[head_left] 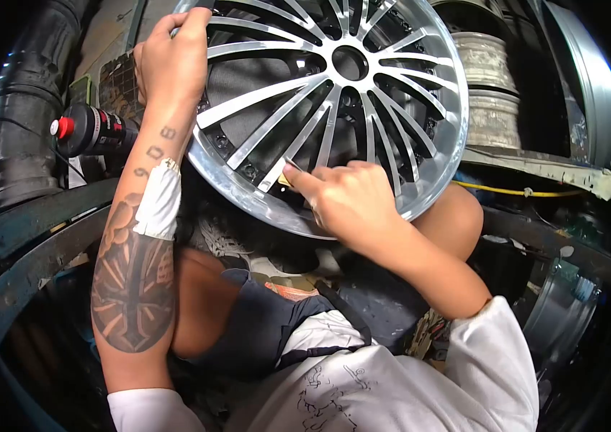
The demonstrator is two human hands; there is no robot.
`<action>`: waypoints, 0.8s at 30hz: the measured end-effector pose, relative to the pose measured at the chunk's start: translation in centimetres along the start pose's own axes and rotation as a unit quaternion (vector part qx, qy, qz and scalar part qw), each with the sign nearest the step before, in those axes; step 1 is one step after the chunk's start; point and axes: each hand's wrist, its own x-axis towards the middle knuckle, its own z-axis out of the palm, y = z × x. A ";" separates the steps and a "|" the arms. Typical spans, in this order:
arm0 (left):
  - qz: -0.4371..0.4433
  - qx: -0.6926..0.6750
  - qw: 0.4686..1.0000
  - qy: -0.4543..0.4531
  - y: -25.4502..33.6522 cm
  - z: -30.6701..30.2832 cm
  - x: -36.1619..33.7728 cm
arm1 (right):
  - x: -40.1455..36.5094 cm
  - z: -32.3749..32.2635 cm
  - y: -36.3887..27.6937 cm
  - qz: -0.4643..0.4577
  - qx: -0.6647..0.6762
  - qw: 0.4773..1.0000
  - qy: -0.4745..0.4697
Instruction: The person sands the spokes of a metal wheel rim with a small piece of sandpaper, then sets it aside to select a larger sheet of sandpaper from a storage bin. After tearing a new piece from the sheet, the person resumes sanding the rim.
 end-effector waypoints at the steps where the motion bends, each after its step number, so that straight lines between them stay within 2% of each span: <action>1: 0.000 -0.003 1.000 0.001 -0.2 -0.1 0.3 | 0.3 -0.8 -0.5 0.000 -0.003 1.000 0.008; 3: -0.008 0.010 1.000 -0.003 -0.1 0.0 0.1 | 0.6 -1.2 -1.0 0.011 0.003 0.999 0.036; 6: -0.025 -0.035 0.999 -0.017 -0.4 0.0 0.3 | -0.5 0.2 0.0 0.016 -0.019 1.000 -0.010; 7: -0.010 -0.011 1.000 -0.010 -0.3 -0.2 0.3 | -0.7 -0.3 -0.2 0.042 -0.052 0.996 -0.064; 10: -0.008 0.010 1.000 0.009 -0.3 0.3 0.1 | -0.2 -1.4 -0.6 0.028 0.013 0.999 0.023; 15: -0.036 0.114 0.993 0.025 -1.0 0.1 1.0 | -0.7 1.2 -0.1 0.052 -0.003 0.998 0.018; 18: -0.059 0.109 0.992 0.008 -0.6 -0.1 0.5 | -0.3 1.3 0.2 0.023 0.000 0.999 0.034; 21: -0.039 0.122 0.992 0.019 -1.3 0.1 1.0 | -0.2 1.0 -0.1 0.022 -0.016 0.999 0.024; 23: -0.056 0.122 0.991 0.011 -1.3 0.0 0.8 | -0.3 1.3 0.1 0.012 -0.010 1.000 0.015; 24: -0.052 0.115 0.992 0.010 -1.3 -0.1 0.9 | -0.9 0.9 0.1 0.025 -0.018 0.999 -0.011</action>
